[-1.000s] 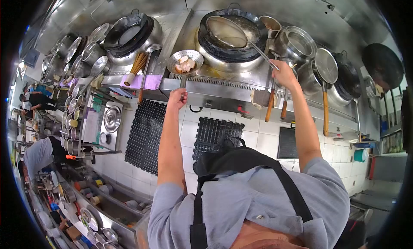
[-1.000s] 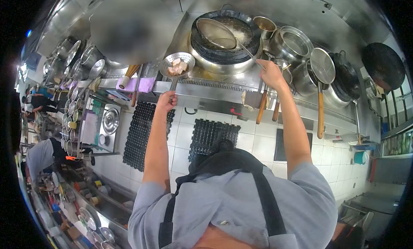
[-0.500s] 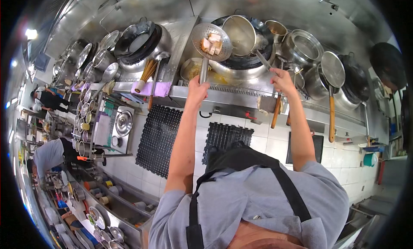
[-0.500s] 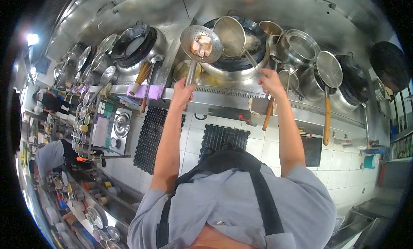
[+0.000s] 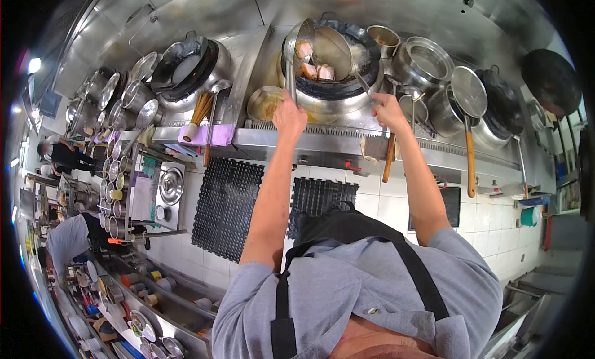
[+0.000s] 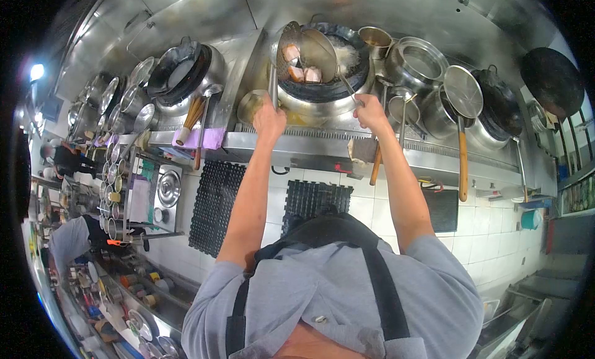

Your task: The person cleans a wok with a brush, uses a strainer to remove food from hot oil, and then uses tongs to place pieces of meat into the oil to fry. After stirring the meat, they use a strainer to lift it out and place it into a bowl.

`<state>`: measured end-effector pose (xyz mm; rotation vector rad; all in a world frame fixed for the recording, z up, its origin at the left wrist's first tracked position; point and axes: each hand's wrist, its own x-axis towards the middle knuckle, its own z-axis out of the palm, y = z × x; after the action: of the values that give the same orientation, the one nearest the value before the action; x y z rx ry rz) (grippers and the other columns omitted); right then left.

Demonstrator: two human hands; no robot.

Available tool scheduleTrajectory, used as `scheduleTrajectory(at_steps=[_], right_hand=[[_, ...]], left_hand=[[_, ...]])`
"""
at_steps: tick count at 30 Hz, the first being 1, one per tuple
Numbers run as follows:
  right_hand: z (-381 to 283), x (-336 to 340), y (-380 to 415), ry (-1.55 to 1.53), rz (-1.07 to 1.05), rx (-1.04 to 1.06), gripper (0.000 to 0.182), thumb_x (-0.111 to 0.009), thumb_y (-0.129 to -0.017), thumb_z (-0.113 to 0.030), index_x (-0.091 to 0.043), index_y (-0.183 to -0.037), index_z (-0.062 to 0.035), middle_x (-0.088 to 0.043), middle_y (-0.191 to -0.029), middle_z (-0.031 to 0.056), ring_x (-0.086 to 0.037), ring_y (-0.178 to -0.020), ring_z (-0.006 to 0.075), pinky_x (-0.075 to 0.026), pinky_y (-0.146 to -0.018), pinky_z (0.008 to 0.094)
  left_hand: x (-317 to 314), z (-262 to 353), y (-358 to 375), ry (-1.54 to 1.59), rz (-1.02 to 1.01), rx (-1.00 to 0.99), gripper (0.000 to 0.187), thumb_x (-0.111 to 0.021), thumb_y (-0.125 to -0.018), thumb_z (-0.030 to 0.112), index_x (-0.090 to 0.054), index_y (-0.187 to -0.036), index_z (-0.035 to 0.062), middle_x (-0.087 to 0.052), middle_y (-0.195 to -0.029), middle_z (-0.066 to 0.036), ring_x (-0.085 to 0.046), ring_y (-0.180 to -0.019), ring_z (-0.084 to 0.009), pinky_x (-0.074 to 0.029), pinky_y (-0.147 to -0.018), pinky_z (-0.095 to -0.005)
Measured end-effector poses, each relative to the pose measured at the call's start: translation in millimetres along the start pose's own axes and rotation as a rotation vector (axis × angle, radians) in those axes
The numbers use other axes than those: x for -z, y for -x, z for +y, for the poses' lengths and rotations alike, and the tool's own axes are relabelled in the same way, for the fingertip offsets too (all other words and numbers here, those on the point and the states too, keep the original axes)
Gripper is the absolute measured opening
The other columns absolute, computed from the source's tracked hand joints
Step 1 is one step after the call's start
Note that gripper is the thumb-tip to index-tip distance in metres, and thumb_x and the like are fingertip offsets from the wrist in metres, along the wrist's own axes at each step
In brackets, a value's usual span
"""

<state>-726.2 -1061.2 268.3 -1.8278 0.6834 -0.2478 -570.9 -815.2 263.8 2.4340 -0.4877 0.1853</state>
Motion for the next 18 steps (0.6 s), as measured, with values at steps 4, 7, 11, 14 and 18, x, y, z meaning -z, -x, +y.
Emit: scheduleTrajectory(at_steps=[4,7,11,14,18], right_hand=[[-0.2,1.9,-11.6,0.11,0.042,0.02,0.05,-0.047,-0.083,0.004,-0.054,-0.133,0.0025,-0.061,-0.072,0.0102,-0.047,-0.043,0.0117,-0.037,-0.039,0.0285],[16.0,0.5,-28.1,0.405,0.122,0.266,0.048,-0.047,-0.082,0.004,-0.057,-0.129,0.0008,-0.067,-0.081,0.0179,-0.061,-0.057,0.0244,-0.048,-0.053,0.0361],[34.4,-8.5,-31.0,0.614,0.226,0.585,0.044,-0.049,-0.081,0.001,-0.061,-0.123,-0.0013,-0.067,-0.097,0.026,-0.066,-0.089,0.0405,-0.051,-0.079,0.0458],[31.3,-7.3,-11.7,0.752,0.14,0.404,0.04,-0.053,-0.083,-0.003,-0.062,-0.122,-0.0033,-0.066,-0.101,0.0263,-0.063,-0.095,0.0439,-0.049,-0.085,0.0497],[57.9,4.8,5.6,0.89,0.167,0.385,0.044,-0.055,-0.087,-0.007,-0.059,-0.13,-0.0124,-0.064,-0.093,0.0218,-0.063,-0.086,0.041,-0.05,-0.079,0.0498]], left_hand=[[4.4,-11.6,-9.2,-0.036,0.028,-0.023,0.062,-0.063,-0.079,0.015,-0.045,-0.135,-0.0022,-0.066,-0.098,-0.029,-0.063,-0.094,-0.046,-0.048,-0.085,-0.0535],[11.0,-21.2,-16.9,-0.03,0.028,-0.004,0.062,-0.063,-0.079,0.012,-0.044,-0.136,-0.0044,-0.066,-0.093,-0.026,-0.065,-0.086,-0.0425,-0.05,-0.078,-0.0506],[18.7,-68.1,-12.4,0.475,0.024,0.068,0.044,-0.062,-0.08,0.011,-0.055,-0.121,-0.0027,-0.064,-0.08,-0.016,-0.062,-0.064,-0.0273,-0.048,-0.053,-0.0386],[47.4,-109.2,10.9,0.953,-0.145,0.332,0.027,-0.061,-0.081,0.009,-0.057,-0.107,-0.0003,-0.058,-0.073,-0.007,-0.052,-0.052,-0.0131,-0.037,-0.039,-0.026],[56.4,-149.9,53.3,1.216,-0.181,0.694,0.008,-0.061,-0.083,0.005,-0.054,-0.086,0.0025,-0.053,-0.069,-0.006,-0.046,-0.047,-0.0116,-0.032,-0.039,-0.0247]])
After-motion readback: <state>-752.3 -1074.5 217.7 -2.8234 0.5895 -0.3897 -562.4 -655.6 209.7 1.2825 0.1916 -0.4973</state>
